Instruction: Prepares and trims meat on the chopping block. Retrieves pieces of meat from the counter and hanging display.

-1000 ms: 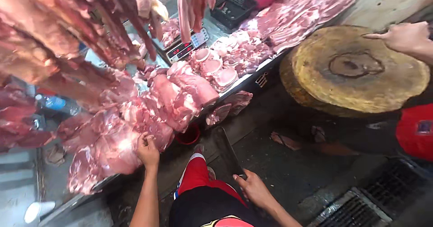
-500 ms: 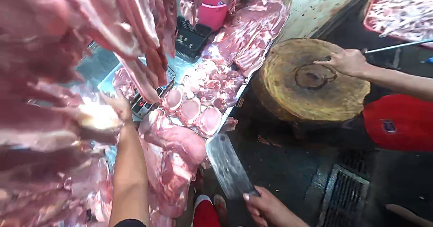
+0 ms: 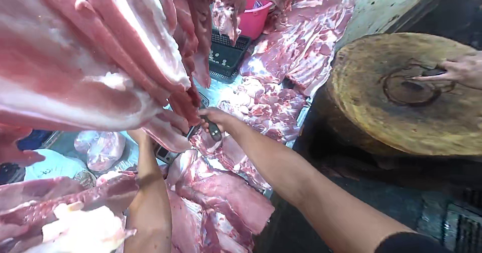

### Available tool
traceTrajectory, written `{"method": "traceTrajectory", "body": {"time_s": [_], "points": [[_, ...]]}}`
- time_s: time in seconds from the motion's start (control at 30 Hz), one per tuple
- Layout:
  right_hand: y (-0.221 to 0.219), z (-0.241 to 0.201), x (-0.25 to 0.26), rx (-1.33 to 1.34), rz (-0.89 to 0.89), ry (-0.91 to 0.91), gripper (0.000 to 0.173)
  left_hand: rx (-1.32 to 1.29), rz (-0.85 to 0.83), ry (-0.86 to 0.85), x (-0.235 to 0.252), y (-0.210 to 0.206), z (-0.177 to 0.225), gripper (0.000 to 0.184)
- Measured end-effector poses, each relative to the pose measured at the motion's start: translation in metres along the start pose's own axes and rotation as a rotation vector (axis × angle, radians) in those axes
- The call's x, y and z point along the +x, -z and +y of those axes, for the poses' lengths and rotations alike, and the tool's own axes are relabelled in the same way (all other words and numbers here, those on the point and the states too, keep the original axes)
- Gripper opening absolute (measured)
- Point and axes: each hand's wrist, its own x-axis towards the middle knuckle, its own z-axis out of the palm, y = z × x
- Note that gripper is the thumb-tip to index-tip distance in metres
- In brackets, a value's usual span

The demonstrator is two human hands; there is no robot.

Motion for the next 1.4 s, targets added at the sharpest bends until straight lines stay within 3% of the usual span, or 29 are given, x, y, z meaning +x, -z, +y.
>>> {"method": "traceTrajectory", "body": {"time_s": [0.03, 0.17, 0.27, 0.3, 0.43, 0.5, 0.67, 0.83, 1.1, 1.23, 1.4], "points": [[-0.005, -0.002, 0.012, -0.042, -0.034, -0.001, 0.028, -0.062, 0.023, -0.031, 0.008, -0.007, -0.021, 0.044], [-0.039, 0.004, 0.020, -0.024, -0.189, -0.084, 0.039, -0.102, 0.012, 0.030, 0.015, -0.011, -0.033, 0.046], [-0.069, 0.012, -0.007, -0.202, -0.173, -0.143, 0.028, -0.042, 0.135, -0.044, 0.010, -0.014, -0.039, 0.033], [-0.070, 0.022, -0.013, -0.273, -0.192, -0.120, 0.024, -0.057, 0.156, -0.077, -0.004, -0.009, -0.031, 0.025], [-0.072, 0.069, -0.057, -0.269, -0.291, -0.093, 0.016, -0.057, 0.148, -0.174, -0.063, 0.017, -0.025, 0.042], [-0.072, 0.089, -0.096, -0.248, -0.274, -0.138, 0.023, -0.091, 0.167, -0.207, -0.103, 0.031, -0.034, 0.044], [-0.069, 0.147, -0.212, -0.195, -0.292, -0.203, 0.018, -0.045, 0.236, -0.267, -0.224, 0.076, -0.056, 0.044], [-0.075, 0.205, -0.337, -0.179, -0.282, -0.222, 0.015, -0.122, 0.274, -0.264, -0.349, 0.140, -0.058, 0.043], [-0.127, 0.297, -0.488, -0.247, -0.422, -0.262, 0.011, -0.114, 0.492, -0.055, -0.509, 0.278, -0.079, 0.038], [-0.176, 0.335, -0.530, -0.286, -0.570, -0.324, 0.008, -0.099, 0.666, -0.038, -0.565, 0.364, -0.102, 0.037], [-0.268, 0.401, -0.571, -0.426, -0.822, -0.453, 0.009, -0.055, 0.938, 0.062, -0.633, 0.492, -0.146, 0.036]]}}
